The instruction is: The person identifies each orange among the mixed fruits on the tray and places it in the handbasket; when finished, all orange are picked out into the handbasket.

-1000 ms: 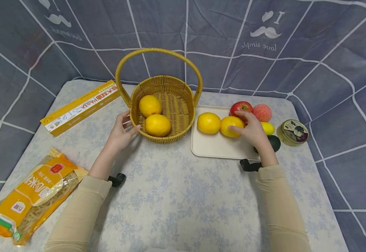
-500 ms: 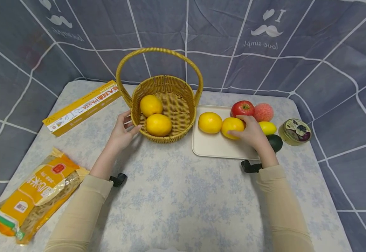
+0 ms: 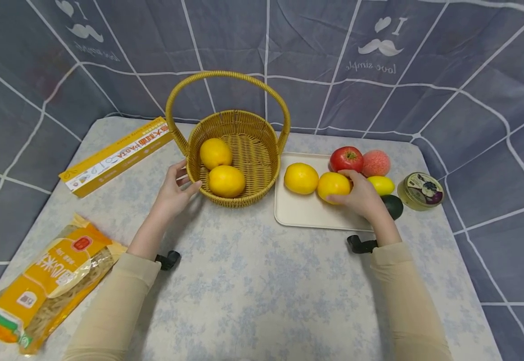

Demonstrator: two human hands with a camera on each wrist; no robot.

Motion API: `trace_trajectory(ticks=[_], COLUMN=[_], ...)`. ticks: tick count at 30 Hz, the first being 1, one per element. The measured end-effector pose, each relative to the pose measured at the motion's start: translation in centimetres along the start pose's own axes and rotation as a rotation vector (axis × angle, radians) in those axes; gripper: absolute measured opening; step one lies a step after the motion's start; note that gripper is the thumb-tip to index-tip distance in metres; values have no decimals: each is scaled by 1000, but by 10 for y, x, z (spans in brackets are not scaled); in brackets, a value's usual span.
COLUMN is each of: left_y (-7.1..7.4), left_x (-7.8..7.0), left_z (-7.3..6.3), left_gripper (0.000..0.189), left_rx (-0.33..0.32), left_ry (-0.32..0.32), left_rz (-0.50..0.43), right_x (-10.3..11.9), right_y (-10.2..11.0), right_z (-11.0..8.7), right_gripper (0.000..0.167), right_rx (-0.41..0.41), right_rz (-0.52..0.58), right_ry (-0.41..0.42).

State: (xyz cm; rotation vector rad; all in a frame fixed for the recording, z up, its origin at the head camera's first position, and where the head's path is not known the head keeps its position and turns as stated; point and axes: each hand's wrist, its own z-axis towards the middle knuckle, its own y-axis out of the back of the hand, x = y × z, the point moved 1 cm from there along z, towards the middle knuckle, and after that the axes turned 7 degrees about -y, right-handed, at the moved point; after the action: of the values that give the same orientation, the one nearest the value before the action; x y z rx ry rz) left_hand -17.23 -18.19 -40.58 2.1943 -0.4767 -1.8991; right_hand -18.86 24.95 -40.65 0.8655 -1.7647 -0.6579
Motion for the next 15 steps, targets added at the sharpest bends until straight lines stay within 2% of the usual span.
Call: trace_trajectory(ticks=[9, 15], left_y=[3, 1], left_x=[2, 3], left_z=[0, -1], left_gripper=[77, 77], left_rx=[-2, 4], left_ry=[-10, -22], left_rz=[5, -32], right_x=[-1, -2], right_y=[-4, -2], right_z=[-2, -5], right_gripper=[90, 92], right_rx=[-57, -77], right_rz=[39, 68], right_ry=[10, 10])
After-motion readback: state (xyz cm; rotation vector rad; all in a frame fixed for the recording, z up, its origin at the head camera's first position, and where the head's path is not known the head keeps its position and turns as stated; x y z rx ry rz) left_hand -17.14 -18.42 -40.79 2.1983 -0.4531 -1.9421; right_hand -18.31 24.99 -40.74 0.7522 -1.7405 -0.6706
